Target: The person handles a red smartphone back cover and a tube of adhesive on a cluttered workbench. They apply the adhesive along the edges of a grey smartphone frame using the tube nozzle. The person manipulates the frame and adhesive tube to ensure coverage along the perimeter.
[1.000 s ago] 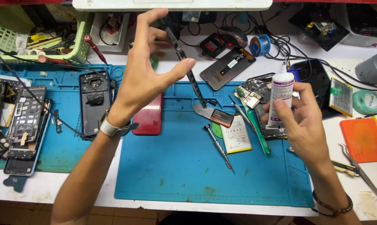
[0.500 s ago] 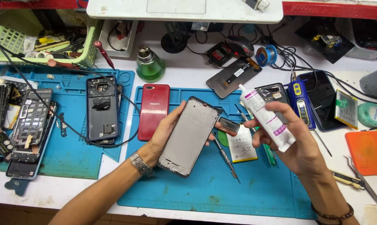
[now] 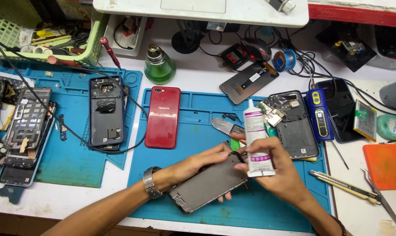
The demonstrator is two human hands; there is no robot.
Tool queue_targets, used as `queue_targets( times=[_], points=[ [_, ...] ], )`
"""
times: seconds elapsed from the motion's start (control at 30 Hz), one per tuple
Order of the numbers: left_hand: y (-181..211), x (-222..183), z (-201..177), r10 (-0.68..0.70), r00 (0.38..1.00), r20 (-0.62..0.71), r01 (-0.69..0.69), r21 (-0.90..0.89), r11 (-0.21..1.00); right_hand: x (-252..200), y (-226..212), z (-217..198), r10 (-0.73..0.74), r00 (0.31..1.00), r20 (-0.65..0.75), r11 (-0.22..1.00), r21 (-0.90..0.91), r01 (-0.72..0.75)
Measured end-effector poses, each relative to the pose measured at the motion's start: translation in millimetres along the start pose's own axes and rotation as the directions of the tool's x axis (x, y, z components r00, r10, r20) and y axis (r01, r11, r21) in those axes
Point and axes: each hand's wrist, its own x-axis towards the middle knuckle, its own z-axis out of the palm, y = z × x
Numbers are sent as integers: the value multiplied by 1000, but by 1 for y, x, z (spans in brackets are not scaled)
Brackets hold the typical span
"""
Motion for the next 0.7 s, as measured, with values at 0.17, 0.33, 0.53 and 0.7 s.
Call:
queue_targets(
  times=[0.17,0.33,0.53,0.7],
  points=[
    [-3,10,-19,62,998,-1,-62,-32,998,-4,2,-3,159,974,-159,986,72,-149],
    [11,-4,-8,450,889,-79,-388,390,835,2,0,-18,188,874,-449,960,274,-66],
    [16,-10,8,604,797,9,-493,588,642,4,3,-19,212,820,-531,963,257,-83],
    [16,-7,-2,649,755,92,-631,369,682,5,-4,-18,89,847,-525,994,-13,-112]
  ],
)
